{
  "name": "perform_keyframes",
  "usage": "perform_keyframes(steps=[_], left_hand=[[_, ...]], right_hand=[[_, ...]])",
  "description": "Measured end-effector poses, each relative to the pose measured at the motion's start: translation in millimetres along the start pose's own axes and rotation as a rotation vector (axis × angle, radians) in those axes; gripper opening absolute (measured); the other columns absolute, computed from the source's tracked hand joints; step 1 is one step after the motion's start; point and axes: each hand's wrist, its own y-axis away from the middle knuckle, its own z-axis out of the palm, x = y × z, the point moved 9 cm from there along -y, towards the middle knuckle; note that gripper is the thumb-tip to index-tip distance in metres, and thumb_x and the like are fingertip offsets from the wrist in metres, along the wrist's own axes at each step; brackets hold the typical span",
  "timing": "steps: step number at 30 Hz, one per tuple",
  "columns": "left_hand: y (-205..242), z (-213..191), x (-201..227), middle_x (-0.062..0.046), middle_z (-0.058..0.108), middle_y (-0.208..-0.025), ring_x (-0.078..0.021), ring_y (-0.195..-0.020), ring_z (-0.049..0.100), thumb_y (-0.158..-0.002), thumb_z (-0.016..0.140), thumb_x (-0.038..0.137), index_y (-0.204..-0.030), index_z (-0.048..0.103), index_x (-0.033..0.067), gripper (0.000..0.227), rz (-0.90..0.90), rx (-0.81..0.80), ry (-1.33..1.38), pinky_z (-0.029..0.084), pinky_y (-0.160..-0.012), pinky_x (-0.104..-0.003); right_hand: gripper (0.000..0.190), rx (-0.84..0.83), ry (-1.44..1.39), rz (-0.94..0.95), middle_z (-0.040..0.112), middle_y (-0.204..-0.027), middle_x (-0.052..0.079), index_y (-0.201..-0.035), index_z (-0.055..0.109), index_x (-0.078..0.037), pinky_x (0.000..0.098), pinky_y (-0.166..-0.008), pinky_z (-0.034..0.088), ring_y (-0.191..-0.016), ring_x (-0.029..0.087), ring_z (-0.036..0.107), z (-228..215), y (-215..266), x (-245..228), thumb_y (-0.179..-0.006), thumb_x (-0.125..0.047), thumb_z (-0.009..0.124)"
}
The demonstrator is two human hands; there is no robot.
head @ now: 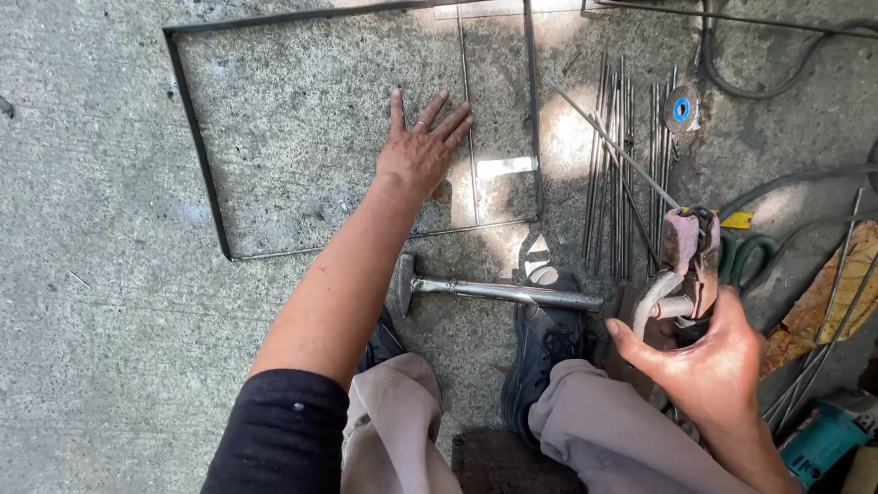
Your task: Welding thin metal rods to a rectangular metal frame on the floor
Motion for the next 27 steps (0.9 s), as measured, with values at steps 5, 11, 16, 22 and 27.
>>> perform_keyframes(steps=[5,11,16,22,27], left_hand=[[-3,3,-1,0.007,-0.002,-0.172,-0.0251,-0.155,-0.006,-0.063,0.086,0.041,-0.163,0.008,0.0279,0.128,-0.002,0.016,-0.003,-0.005,-0.115,-0.077],[-5,5,-1,0.007,0.001,-0.172,-0.0249,-0.155,-0.006,-0.058,0.085,0.055,-0.163,0.011,0.0285,0.131,-0.008,0.054,-0.007,-0.007,-0.114,-0.078],[-5,4,-1,0.006,0.003,-0.172,-0.0245,-0.155,-0.005,-0.060,0.086,0.047,-0.163,0.013,0.0277,0.128,-0.010,0.070,-0.012,-0.007,-0.114,-0.078],[-5,3,-1,0.006,0.004,-0.172,-0.0241,-0.155,-0.005,-0.061,0.087,0.045,-0.163,0.014,0.0270,0.127,-0.015,0.062,0.005,-0.007,-0.115,-0.078],[-4,3,0,0.006,-0.001,-0.172,-0.0251,-0.155,-0.007,-0.061,0.083,0.060,-0.163,0.011,0.0273,0.129,-0.004,0.046,-0.025,-0.006,-0.114,-0.078]], right_hand=[[0.058,-0.002,0.007,-0.007,0.063,-0.083,0.010,-0.107,0.058,0.009,0.0282,-0.061,0.048,-0.065,0.017,0.056,0,0,-2,-0.068,-0.015,0.094],[0.055,-0.009,-0.040,-0.033,0.063,-0.083,0.010,-0.107,0.057,0.009,0.0267,-0.061,0.048,-0.065,0.016,0.056,-1,0,-8,-0.069,-0.011,0.092],[0.058,-0.009,0.016,-0.049,0.065,-0.084,0.012,-0.108,0.058,0.010,0.0282,-0.061,0.049,-0.066,0.018,0.058,-3,0,-10,-0.069,-0.013,0.093],[0.068,-0.074,0.173,-0.122,0.071,-0.084,0.017,-0.112,0.062,0.015,0.0302,-0.051,0.051,-0.058,0.021,0.063,-23,5,-13,-0.061,-0.015,0.095],[0.067,-0.363,0.485,0.039,0.072,-0.061,0.004,-0.093,0.065,-0.005,0.0304,-0.041,0.052,-0.039,0.016,0.065,-26,25,32,-0.046,-0.039,0.099]])
